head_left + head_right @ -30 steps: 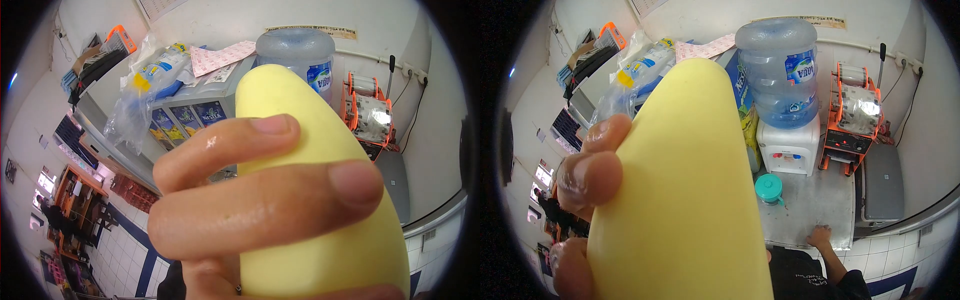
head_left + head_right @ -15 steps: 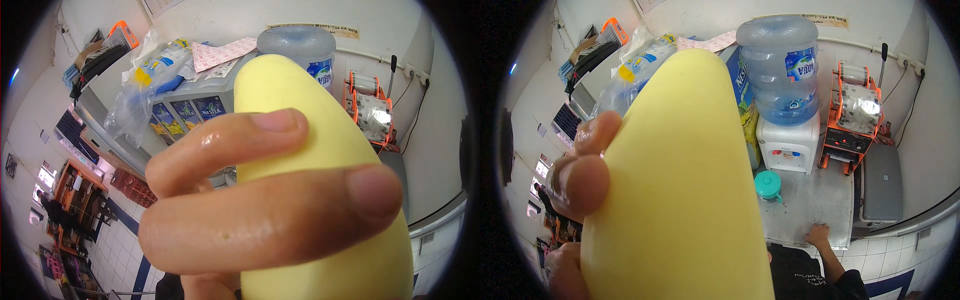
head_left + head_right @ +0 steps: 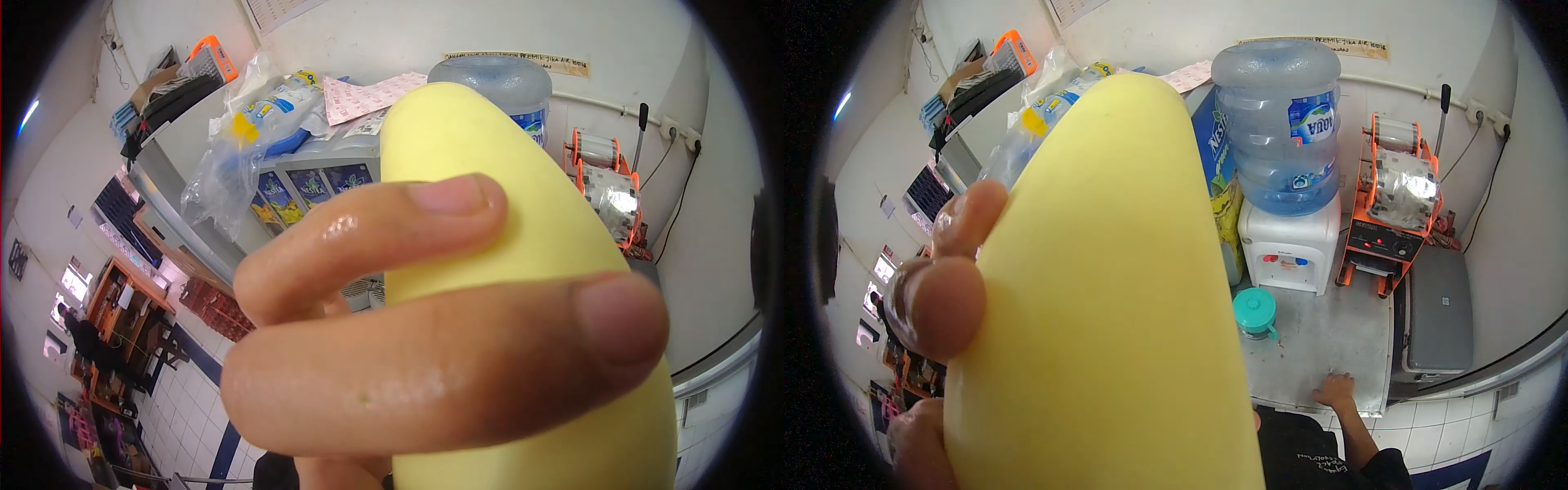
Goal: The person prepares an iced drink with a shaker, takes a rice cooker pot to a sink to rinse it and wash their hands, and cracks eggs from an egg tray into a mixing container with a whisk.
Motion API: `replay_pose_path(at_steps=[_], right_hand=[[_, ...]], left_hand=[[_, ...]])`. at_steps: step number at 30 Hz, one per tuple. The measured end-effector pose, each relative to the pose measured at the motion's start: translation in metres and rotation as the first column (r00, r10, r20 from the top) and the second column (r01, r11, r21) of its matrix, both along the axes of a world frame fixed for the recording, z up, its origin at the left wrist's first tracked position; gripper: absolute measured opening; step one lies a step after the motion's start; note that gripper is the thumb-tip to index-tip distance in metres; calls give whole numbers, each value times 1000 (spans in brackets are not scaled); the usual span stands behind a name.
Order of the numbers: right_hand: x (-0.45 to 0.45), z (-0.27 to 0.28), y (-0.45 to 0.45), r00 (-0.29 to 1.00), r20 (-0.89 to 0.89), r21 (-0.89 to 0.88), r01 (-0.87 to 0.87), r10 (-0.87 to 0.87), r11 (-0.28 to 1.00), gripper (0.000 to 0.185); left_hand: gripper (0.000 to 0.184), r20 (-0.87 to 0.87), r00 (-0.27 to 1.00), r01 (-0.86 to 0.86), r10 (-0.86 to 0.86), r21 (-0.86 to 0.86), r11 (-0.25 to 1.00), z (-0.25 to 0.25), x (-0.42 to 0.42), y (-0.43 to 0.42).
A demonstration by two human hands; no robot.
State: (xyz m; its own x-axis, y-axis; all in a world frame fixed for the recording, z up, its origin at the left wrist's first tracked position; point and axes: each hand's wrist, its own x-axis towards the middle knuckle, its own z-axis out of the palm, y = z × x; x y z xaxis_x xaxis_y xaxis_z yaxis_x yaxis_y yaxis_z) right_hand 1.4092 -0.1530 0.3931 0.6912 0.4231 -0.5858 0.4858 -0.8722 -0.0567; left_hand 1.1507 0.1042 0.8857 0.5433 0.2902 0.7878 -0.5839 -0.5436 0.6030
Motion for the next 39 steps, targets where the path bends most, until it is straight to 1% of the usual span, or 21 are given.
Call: replay_pose_path(at_steps=[3, 5, 7, 8, 10, 11, 13, 14, 15, 16, 17, 18, 22, 24, 25, 27, 30, 34, 36, 38, 39], right_hand=[[3, 14, 5, 998, -56, 8, 29, -28, 1000, 81], [2, 20, 18, 994, -96, 86, 55, -46, 995, 81], [14, 6, 39, 990, -137, 317, 68, -26, 946, 81], [22, -3, 51, 985, -175, 527, 90, 4, 845, 81], [19, -2, 92, 993, -61, 760, -20, 103, 649, 80], [14, 21, 122, 968, -234, 757, 125, 88, 641, 83], [9, 20, 165, 915, -397, 731, 266, 75, 629, 87], [13, -13, 196, 971, -228, 792, 147, 64, 593, 82], [15, -29, 209, 988, -142, 815, 84, 58, 573, 79], [7, -9, 223, 998, -53, 831, 19, 45, 556, 77], [6, 13, 227, 965, -254, 771, 244, -67, 588, 70], [7, 21, 230, 882, -434, 666, 452, -184, 593, 64], [7, 15, 227, 853, -478, 663, 505, -207, 553, 59], [8, -1, 216, 850, -485, 754, 525, -204, 395, 63], [14, -10, 212, 847, -489, 749, 530, -207, 398, 63], [16, -31, 195, 825, -534, 787, 565, -186, 247, 64], [20, -11, 159, 826, -504, 776, 562, -253, 286, 62], [21, 0, 111, 827, -478, 799, 550, -297, 245, 64], [21, 14, 88, 806, -467, 759, 577, -365, 303, 65], [19, 5, 67, 788, -421, 798, 557, -448, 231, 66], [12, 11, 58, 759, -451, 777, 593, -469, 213, 66]], left_hand=[[66, -9, 1000, -4, 4, -11, 1000, -1, -4, 2], [66, -14, 1000, -5, 5, -19, 1000, -2, -8, 3], [66, -20, 1000, -4, 3, -25, 1000, -2, -11, 4], [67, -24, 1000, 0, -1, -29, 1000, -2, -12, 5], [67, -31, 1000, 2, -3, -39, 999, -3, -15, 7], [67, -35, 999, 1, -3, -42, 999, -3, -16, 9], [67, -39, 999, 6, -8, -50, 999, -3, -18, 11], [68, -41, 999, 6, -9, -55, 998, -4, -20, 13], [68, -45, 999, 7, -10, -58, 998, -4, -21, 15], [68, -49, 999, 7, -10, -65, 998, -4, -23, 17], [68, -52, 999, 8, -11, -69, 998, -4, -24, 20], [68, -57, 998, 8, -13, -75, 997, -4, -26, 22], [69, -73, 997, 11, -19, -107, 994, -4, -32, 34], [69, -82, 996, 13, -23, -117, 993, -4, -33, 41], [70, -88, 996, 12, -23, -124, 992, -5, -35, 44], [70, -101, 994, 17, -31, -136, 991, 0, -35, 49], [70, -127, 991, 22, -42, -153, 988, -11, -40, 59], [71, -196, 978, 31, -69, -191, 981, -28, -45, 77], [72, -243, 965, 44, -99, -221, 974, -38, -43, 85], [72, -303, 944, 51, -130, -256, 965, -50, -38, 95], [72, -333, 931, 54, -148, -275, 960, -56, -35, 99]])
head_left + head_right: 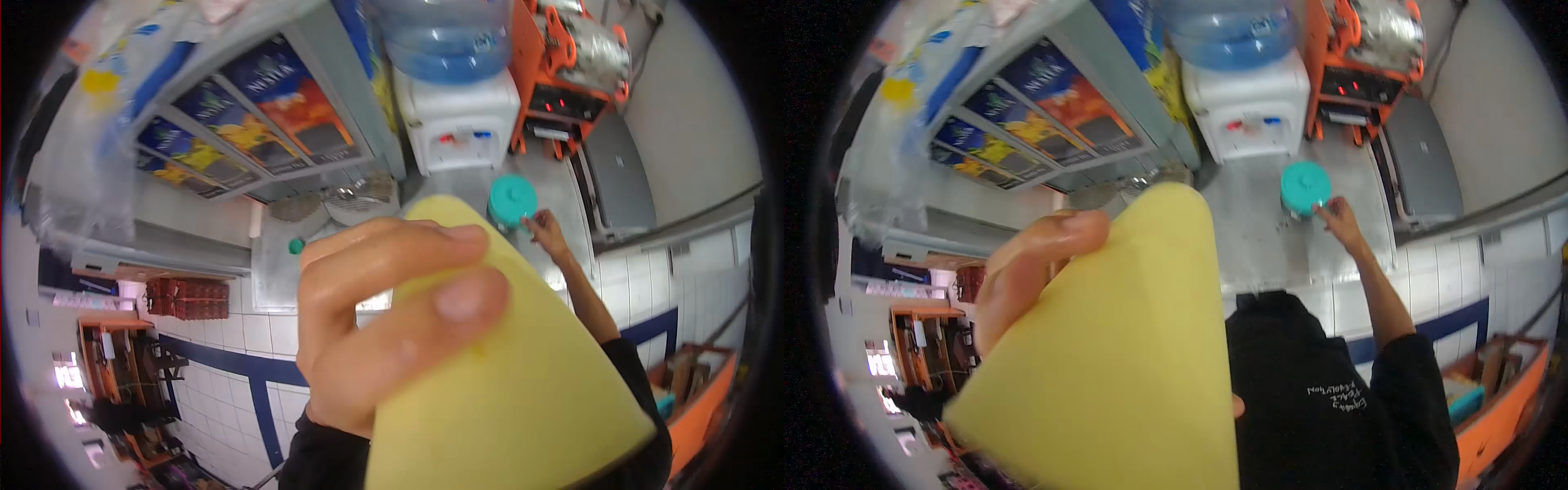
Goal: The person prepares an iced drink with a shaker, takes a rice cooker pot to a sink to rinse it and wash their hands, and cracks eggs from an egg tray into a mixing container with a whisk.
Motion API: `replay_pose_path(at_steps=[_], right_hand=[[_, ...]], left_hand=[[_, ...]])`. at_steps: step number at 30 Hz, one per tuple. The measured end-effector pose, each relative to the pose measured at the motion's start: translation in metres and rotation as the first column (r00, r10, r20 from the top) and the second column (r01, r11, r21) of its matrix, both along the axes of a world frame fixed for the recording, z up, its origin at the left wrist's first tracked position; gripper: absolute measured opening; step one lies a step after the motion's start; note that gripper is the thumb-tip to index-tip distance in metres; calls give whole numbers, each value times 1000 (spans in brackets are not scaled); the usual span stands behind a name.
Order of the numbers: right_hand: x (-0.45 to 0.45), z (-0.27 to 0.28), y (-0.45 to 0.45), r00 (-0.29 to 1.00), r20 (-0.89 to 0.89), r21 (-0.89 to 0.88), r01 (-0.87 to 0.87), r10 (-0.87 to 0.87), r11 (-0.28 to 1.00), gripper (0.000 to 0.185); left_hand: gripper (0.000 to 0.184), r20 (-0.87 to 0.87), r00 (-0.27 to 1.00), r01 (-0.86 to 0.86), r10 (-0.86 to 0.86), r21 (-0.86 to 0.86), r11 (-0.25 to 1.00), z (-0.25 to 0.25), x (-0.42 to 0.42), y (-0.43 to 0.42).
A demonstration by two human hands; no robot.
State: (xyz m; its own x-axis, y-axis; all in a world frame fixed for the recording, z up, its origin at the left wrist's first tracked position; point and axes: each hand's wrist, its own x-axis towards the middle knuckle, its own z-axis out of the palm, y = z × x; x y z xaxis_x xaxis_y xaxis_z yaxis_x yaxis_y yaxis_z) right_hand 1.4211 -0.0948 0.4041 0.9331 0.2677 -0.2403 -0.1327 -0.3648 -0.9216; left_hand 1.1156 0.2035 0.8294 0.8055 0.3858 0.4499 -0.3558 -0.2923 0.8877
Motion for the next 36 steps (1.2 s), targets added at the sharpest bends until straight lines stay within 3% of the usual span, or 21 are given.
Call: replay_pose_path(at_steps=[4, 6, 7, 8, 9, 11, 12, 14, 17, 21, 24, 27, 32, 36], right_hand=[[-27, 48, -13, 988, -109, -29, 103, -106, 994, 54], [-35, 80, -2, 968, -95, -353, 187, -234, 917, 48], [-31, 79, -2, 961, -95, -371, 207, -259, 905, 48], [-27, 78, -1, 910, 391, -389, 300, -139, 871, 44], [-20, 79, 2, 633, 773, -365, 385, 46, 848, 40], [-8, 115, 33, 805, 591, -332, 181, 54, 926, 35], [5, 112, 38, 807, 588, -342, 189, 52, 921, 35], [28, 103, 42, 829, 440, -591, -21, 344, 807, 29], [35, 111, 51, 859, 367, -658, -32, 357, 753, 25], [25, 120, 50, 879, 378, -595, -11, 292, 803, 27], [24, 127, 52, 825, 408, -671, -19, 390, 741, 26], [35, 127, 52, 808, 315, -739, -120, 498, 662, 27], [34, 129, 53, 762, 361, -752, -104, 538, 651, 26], [36, 125, 51, 765, 359, -732, -125, 535, 670, 26]], left_hand=[[73, -166, 985, 34, -48, -84, 996, -43, 19, 19], [73, -269, 961, 32, -65, -124, 992, -85, 34, 31], [73, -316, 947, 16, -57, -133, 991, -109, 42, 37], [73, -354, 933, 15, -59, -128, 992, -138, 51, 43], [73, -388, 920, 12, -58, -120, 993, -172, 64, 48], [73, -386, 922, -6, -28, -87, 996, -237, 86, 51], [73, -389, 920, 3, -41, -97, 995, -271, 96, 51], [74, -395, 919, -18, 13, -8, 1000, -332, 111, 48], [76, -425, 904, -41, 43, 15, 999, -385, 128, 39], [79, -385, 922, -22, 35, 37, 999, -410, 148, 28], [79, -366, 930, -35, 43, 29, 999, -423, 158, 21], [83, -386, 922, -44, 28, -34, 998, -431, 165, 20], [119, -414, 910, -67, 14, -115, 991, -414, 161, 21], [130, -441, 897, -47, -15, -130, 990, -425, 144, 20]])
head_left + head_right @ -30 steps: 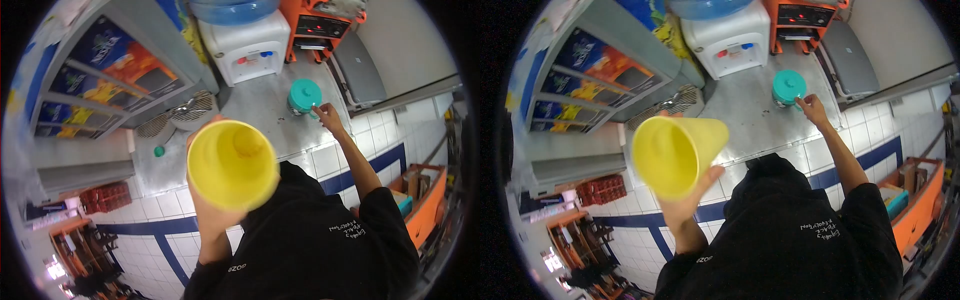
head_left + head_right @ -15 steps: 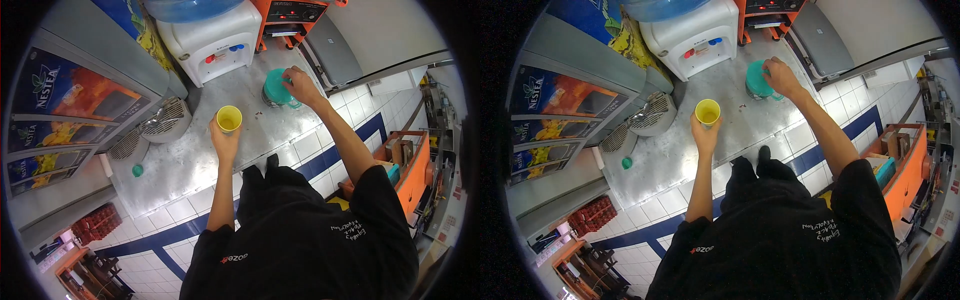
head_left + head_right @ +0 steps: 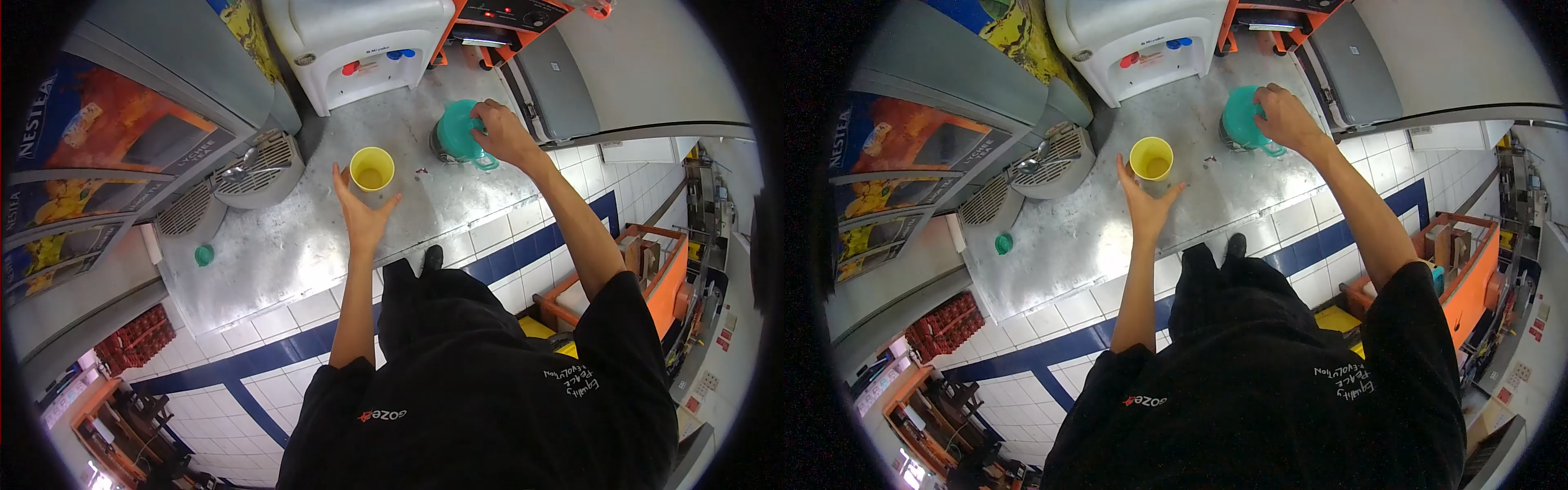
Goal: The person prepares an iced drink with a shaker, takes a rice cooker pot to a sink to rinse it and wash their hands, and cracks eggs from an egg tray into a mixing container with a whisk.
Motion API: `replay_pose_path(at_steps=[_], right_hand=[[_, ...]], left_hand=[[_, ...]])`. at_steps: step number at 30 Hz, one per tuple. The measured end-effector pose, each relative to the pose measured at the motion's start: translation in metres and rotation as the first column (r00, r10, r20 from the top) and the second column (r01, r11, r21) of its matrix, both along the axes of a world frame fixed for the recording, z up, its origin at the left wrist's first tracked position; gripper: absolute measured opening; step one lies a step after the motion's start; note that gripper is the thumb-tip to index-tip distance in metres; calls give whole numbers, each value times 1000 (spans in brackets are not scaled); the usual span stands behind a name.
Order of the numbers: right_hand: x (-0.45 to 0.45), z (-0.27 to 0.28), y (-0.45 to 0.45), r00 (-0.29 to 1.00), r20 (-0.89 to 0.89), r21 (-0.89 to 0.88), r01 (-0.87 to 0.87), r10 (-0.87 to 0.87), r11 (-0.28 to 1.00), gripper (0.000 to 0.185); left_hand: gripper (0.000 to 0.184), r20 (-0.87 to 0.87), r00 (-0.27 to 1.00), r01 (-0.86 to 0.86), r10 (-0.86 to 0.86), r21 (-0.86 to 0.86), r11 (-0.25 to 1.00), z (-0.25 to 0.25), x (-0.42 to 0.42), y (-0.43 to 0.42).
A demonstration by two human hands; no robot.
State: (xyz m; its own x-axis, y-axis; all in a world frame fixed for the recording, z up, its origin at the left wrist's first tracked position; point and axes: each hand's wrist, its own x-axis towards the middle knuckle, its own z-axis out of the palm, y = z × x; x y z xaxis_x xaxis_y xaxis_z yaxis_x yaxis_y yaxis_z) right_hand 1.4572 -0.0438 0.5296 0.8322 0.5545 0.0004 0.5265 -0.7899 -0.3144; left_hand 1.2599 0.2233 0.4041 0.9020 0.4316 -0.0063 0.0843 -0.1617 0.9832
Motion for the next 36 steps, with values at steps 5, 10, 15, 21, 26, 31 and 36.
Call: replay_pose_path(at_steps=[5, 10, 15, 21, 26, 31, 36], right_hand=[[6, -2, -2, 1000, 2, 21, 3, -3, 1000, 25], [2, -3, 0, 999, -53, -19, 8, -9, 1000, 29], [17, 9, 1, 992, -39, -161, -128, 123, 979, 68], [40, 21, 13, 843, -249, -430, -537, 477, 726, 121], [48, 26, 3, 802, -287, -369, -598, 525, 711, 117], [53, 22, -1, 771, -297, -344, -636, 563, 691, 114], [51, 23, 4, 745, -298, -348, -667, 597, 659, 114]], left_hand=[[118, -70, 975, -202, 210, 103, 974, -1, -71, -28], [95, -244, 962, 98, -122, -105, 990, 26, -113, -80], [132, 23, 976, 219, -218, -56, 974, 38, -4, -143], [160, 9, 1000, -11, 11, 42, 999, 12, 87, -199], [158, 75, 991, -113, 113, -12, 994, 0, 96, -224], [155, 92, 990, -93, 106, -140, 986, 3, 96, -227], [157, 123, 985, -114, 123, -80, 990, -4, 97, -228]])
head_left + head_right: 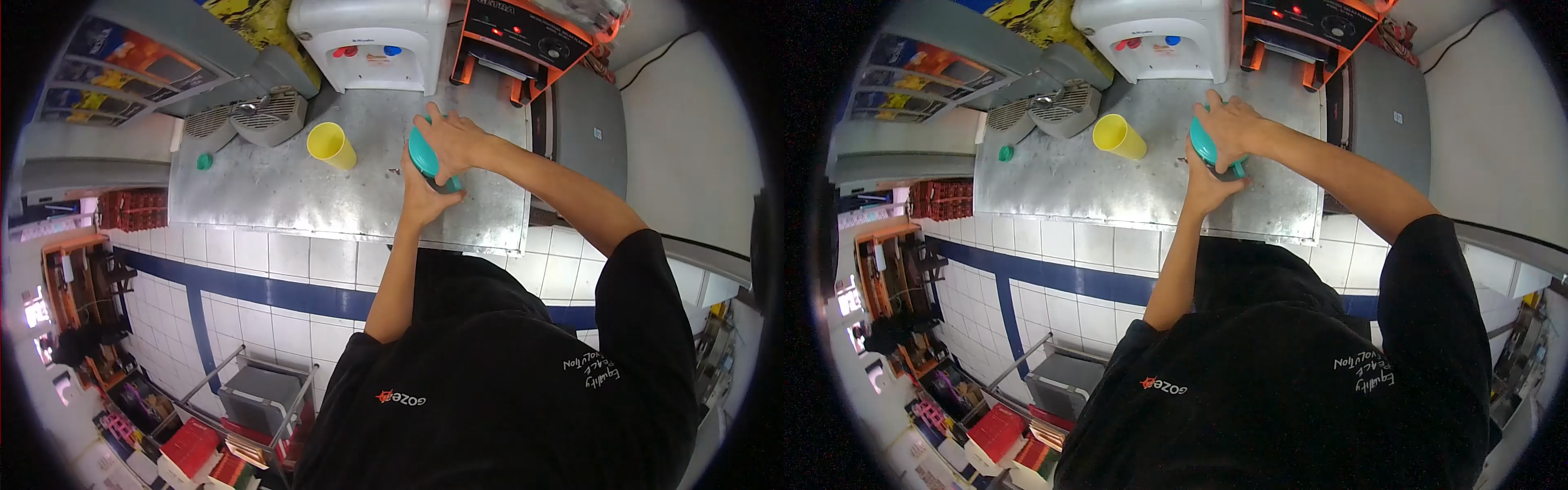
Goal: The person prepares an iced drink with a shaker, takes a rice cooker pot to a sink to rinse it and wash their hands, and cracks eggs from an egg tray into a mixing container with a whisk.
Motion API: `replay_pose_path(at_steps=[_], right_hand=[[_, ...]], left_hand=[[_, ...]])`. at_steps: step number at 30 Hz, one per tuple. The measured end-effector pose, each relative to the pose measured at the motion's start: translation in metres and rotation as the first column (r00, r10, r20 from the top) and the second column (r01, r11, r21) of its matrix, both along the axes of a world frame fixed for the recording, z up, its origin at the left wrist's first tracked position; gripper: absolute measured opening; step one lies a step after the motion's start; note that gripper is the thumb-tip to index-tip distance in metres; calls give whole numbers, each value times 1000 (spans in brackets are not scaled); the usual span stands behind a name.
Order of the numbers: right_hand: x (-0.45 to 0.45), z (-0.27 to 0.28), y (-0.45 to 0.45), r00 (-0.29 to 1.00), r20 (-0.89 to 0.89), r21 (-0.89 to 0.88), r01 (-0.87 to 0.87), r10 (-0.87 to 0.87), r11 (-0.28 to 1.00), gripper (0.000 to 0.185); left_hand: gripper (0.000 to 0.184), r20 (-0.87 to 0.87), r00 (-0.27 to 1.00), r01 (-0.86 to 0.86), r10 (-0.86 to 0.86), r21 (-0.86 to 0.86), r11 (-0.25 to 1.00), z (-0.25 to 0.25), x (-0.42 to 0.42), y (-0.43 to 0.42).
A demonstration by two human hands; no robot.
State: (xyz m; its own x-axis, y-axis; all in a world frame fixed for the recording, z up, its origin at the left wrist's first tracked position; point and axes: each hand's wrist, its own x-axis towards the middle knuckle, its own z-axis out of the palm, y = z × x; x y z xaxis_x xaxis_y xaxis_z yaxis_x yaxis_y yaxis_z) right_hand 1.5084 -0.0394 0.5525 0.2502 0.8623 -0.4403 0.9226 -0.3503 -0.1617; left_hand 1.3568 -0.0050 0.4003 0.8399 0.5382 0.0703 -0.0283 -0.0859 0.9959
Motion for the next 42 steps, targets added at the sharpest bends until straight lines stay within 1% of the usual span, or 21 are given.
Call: replay_pose_path(at_steps=[2, 3, 5, 6, 8, 12, 14, 18, 20, 23, 24, 26, 30, 32, 33, 35, 36, 38, 39, 41, 42], right_hand=[[0, -1, 3, 1000, -5, -38, -8, 8, 999, 116], [-2, 0, 5, 1000, 3, -45, -24, 24, 999, 116], [-6, -1, 8, 999, 36, -94, -15, 18, 995, 120], [-10, -2, 9, 998, 43, -108, -33, 38, 994, 120], [-17, -5, 10, 995, 99, -106, 3, 8, 994, 125], [-26, -12, 16, 985, 168, -159, -1, 28, 987, 129], [-29, -13, 17, 983, 183, -174, 31, 2, 984, 132], [-31, -15, 17, 984, 179, -197, 20, 16, 980, 132], [-33, -17, 17, 977, 212, -188, 17, 23, 982, 130], [-36, -15, 19, 976, 215, -207, 11, 34, 978, 125], [-36, -18, 19, 976, 215, -210, 13, 33, 978, 125], [-34, -22, 16, 979, 202, -156, 26, 6, 987, 124], [-31, -13, 16, 978, 208, -149, 2, 30, 989, 123], [-20, -2, 19, 998, 55, -205, 36, -25, 978, 122], [-11, 6, 21, 998, 61, -203, 44, -32, 978, 122], [10, 22, 16, 965, -239, -151, 77, -112, 986, 122], [17, 28, 9, 966, -231, -150, 86, -120, 985, 122], [32, 40, -6, 957, -279, 94, 106, -77, 990, 116], [39, 44, -18, 958, -274, 98, 113, -82, 989, 116], [47, 46, -50, 897, -421, 315, 281, -131, 907, 110], [47, 46, -67, 896, -422, 320, 288, -136, 903, 110]], left_hand=[[157, -39, 999, -13, 13, -9, 1000, -3, 0, -1], [157, -32, 999, -30, 29, -15, 999, 3, -2, -1], [157, -51, 998, -42, 44, 46, 998, 12, -2, 0], [157, -45, 997, -61, 62, 31, 998, 10, -2, 0], [156, -49, 996, -66, 71, 92, 994, 5, -1, 0], [156, -23, 994, -102, 103, 42, 994, -2, -3, -1], [155, 27, 995, -101, 100, 45, 994, -2, -3, 0], [154, 24, 993, -118, 117, 60, 991, -5, -4, -1], [154, 5, 992, -128, 128, 99, 987, -8, -3, -1], [154, 9, 993, -121, 121, 47, 992, -5, -3, -1], [154, 10, 993, -120, 119, 44, 992, -4, -4, 1], [155, -3, 993, -116, 117, 63, 991, -1, -5, 2], [154, -29, 992, -118, 119, 48, 992, 0, -4, 2], [154, -10, 994, -106, 107, 81, 991, -1, -6, 6], [154, -3, 995, -101, 101, 82, 992, -2, -6, 9], [156, 3, 998, -67, 67, 52, 996, -4, -5, 11], [156, 11, 998, -60, 59, 52, 997, -5, -5, 11], [159, -12, 999, -39, 40, 59, 997, -7, -5, 15], [159, -7, 999, -32, 33, 62, 998, -5, -7, 17], [162, -39, 999, -29, 32, 78, 997, 0, -14, 21], [162, -39, 999, -21, 24, 83, 996, 1, -17, 23]])
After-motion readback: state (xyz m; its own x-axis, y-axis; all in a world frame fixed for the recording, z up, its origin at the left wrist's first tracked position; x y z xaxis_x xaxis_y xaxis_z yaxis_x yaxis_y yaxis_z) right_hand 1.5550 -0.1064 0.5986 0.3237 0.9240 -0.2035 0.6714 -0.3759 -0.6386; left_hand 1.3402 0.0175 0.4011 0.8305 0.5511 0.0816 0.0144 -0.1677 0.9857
